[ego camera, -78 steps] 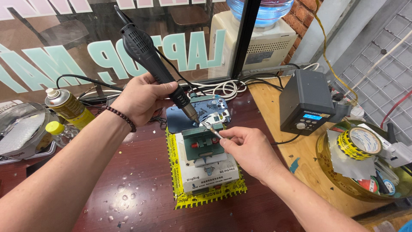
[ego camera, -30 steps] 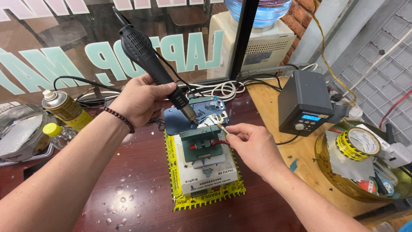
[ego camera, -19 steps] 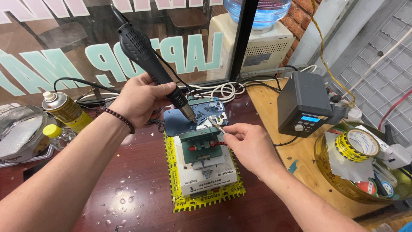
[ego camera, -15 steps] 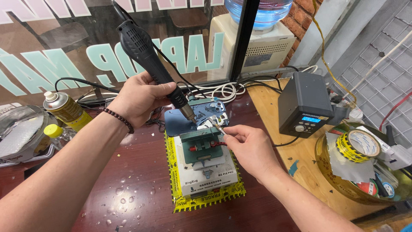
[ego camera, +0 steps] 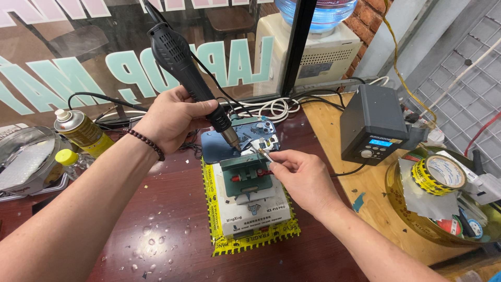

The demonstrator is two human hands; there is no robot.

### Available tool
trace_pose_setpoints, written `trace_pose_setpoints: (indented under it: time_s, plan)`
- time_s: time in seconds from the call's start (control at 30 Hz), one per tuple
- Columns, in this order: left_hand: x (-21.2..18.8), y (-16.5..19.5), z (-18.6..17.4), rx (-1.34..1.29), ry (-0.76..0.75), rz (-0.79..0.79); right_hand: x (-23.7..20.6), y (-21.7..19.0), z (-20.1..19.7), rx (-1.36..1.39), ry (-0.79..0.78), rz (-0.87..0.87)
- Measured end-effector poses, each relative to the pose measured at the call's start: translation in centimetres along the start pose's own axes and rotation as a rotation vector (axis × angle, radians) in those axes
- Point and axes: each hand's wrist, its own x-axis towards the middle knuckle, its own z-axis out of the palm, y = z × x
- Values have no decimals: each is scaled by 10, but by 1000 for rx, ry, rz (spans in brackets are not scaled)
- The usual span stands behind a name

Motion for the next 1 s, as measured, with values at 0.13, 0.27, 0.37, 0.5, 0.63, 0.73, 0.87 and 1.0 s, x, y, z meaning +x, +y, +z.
trace_pose_setpoints:
  time_s: [0.13, 0.27, 0.37, 0.5, 0.63, 0.73, 0.87, 1.0]
  plan:
    - [0, -2, -2, -15, -9, 4, 2, 1, -2, -65, -34, -47]
    - [0, -3, -3, -26, -12, 1, 4, 1, -3, -69, -48, -75]
    - [1, -4, -2, -29, -16, -1, 4, 0, -4, -75, -61, -58]
    - [1, -4, -2, 16, 9, -8, 3, -2, -6, -111, -71, -28]
    - [1, -4, -1, -16, -18, 4, 2, -6, -6, -59, -66, -103]
    - [1, -4, -1, -17, -21, 1, 2, -8, -5, -62, -64, -110]
    - [-2, 2, -9, 1, 15, -12, -2, -7, -5, -84, -110, -65]
    - [-6, 17, -30, -17, 11, -8, -6, -4, -8, 73, -255, -200]
